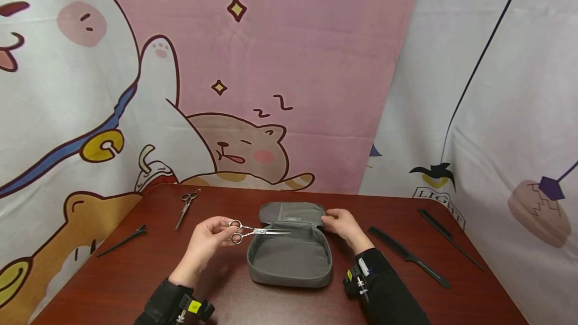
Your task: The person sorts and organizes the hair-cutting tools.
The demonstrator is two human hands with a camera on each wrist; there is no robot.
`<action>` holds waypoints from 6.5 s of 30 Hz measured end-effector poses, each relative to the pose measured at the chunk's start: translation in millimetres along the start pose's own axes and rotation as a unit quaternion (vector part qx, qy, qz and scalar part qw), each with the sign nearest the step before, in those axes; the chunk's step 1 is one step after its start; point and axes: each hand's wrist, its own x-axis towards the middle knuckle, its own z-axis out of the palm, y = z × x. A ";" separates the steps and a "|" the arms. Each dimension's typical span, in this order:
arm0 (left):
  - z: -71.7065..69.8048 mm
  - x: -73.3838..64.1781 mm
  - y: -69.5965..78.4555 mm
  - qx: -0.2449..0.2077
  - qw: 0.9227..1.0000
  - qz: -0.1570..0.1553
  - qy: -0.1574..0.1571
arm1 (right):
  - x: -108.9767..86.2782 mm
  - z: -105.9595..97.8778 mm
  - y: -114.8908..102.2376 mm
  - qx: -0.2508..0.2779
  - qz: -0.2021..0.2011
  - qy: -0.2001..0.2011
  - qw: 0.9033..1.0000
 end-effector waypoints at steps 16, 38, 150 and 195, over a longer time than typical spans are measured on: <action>-5.1 10.2 2.1 -0.062 0.996 0.002 0.070 | 2.0 4.1 -3.6 0.043 -0.052 0.052 0.996; -8.5 36.6 -8.1 -0.162 0.979 -0.028 0.120 | -0.6 4.4 -4.7 0.084 -0.087 0.090 0.989; 86.5 72.0 10.0 0.103 0.978 0.077 0.163 | -4.4 7.6 -9.4 0.011 -0.143 0.136 0.980; 60.8 50.8 21.2 0.249 0.956 0.141 0.060 | -5.9 7.4 -12.0 0.012 -0.142 0.125 0.982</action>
